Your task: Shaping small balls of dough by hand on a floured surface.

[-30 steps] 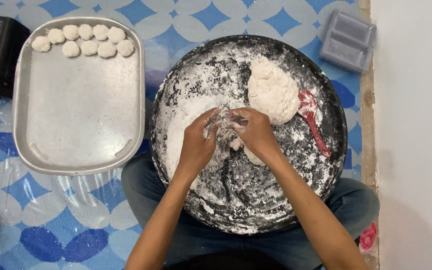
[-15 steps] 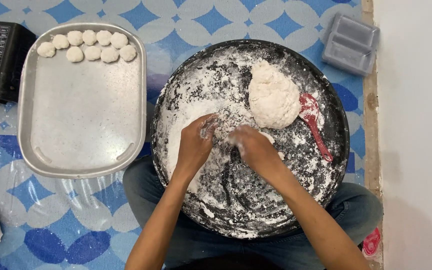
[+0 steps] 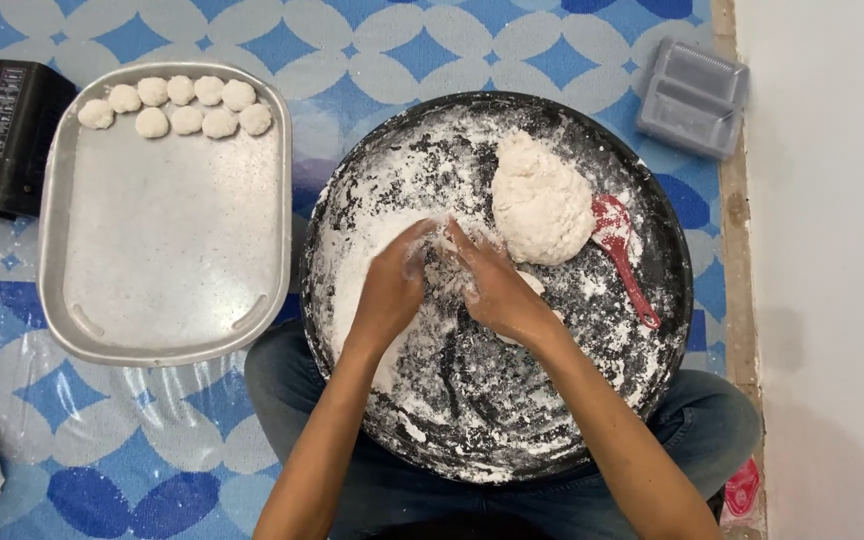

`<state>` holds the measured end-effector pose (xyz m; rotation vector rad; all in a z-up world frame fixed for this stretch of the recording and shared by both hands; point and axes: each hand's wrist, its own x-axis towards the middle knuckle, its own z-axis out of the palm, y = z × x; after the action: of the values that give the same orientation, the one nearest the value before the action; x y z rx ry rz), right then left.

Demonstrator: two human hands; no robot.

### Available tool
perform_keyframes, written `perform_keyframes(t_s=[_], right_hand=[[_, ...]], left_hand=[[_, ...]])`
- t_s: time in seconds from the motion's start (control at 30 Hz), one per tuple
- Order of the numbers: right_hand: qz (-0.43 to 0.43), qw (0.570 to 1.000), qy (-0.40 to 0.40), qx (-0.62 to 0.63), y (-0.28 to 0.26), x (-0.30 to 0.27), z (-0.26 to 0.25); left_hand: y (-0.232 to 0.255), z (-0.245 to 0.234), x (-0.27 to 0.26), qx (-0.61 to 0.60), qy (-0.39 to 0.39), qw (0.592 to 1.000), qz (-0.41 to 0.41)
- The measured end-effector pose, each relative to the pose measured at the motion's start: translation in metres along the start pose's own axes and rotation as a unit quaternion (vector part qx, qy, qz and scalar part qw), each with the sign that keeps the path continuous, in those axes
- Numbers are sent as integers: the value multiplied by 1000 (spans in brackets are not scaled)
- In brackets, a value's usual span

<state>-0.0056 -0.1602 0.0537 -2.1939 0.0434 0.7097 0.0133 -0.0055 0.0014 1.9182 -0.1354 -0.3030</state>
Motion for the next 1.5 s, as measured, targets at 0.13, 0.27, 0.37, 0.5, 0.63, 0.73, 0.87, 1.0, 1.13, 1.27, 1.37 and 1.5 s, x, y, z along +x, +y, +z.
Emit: perform_keyframes(t_s=[0.13, 0.27, 0.37, 0.5, 0.63, 0.73, 0.87, 1.0, 1.13, 1.27, 1.37, 1.5], right_hand=[[-33, 999, 4, 36, -4, -5, 4], [-31, 990, 80, 107, -2, -16, 6], [-37, 981, 152, 114, 6, -15, 7], [-12, 989, 132, 61, 4, -11, 6], [-17, 993, 77, 84, -11, -16, 0], [-66, 983, 52, 165, -10, -9, 1], [-117, 946, 134, 272, 4, 6, 9], [-76, 953, 233, 177, 26, 15, 5], [-6, 996, 85, 6, -13, 1, 8], [-92, 974, 7, -208, -10, 23, 36], [-115, 958, 8, -262, -13, 21, 35], [-58, 901, 73, -423, 5, 51, 33]], left_hand=[[34, -2, -11, 106, -145, 984, -3], [11, 9, -6, 258, -132, 954, 79], [2, 6, -3, 289, -123, 946, 82], [10, 2, -10, 248, -101, 962, 60], [43, -7, -19, 134, -97, 986, -6], [63, -10, -24, 50, -118, 991, -36], [39, 1, -17, 105, -146, 983, 26], [7, 14, -10, 120, -143, 981, 59], [38, -5, -16, -13, -56, 998, -37], [8, -3, -8, -71, 124, 987, 71], [0, -4, -4, -81, 140, 984, 79], [-12, -1, -2, -101, 169, 976, 89]])
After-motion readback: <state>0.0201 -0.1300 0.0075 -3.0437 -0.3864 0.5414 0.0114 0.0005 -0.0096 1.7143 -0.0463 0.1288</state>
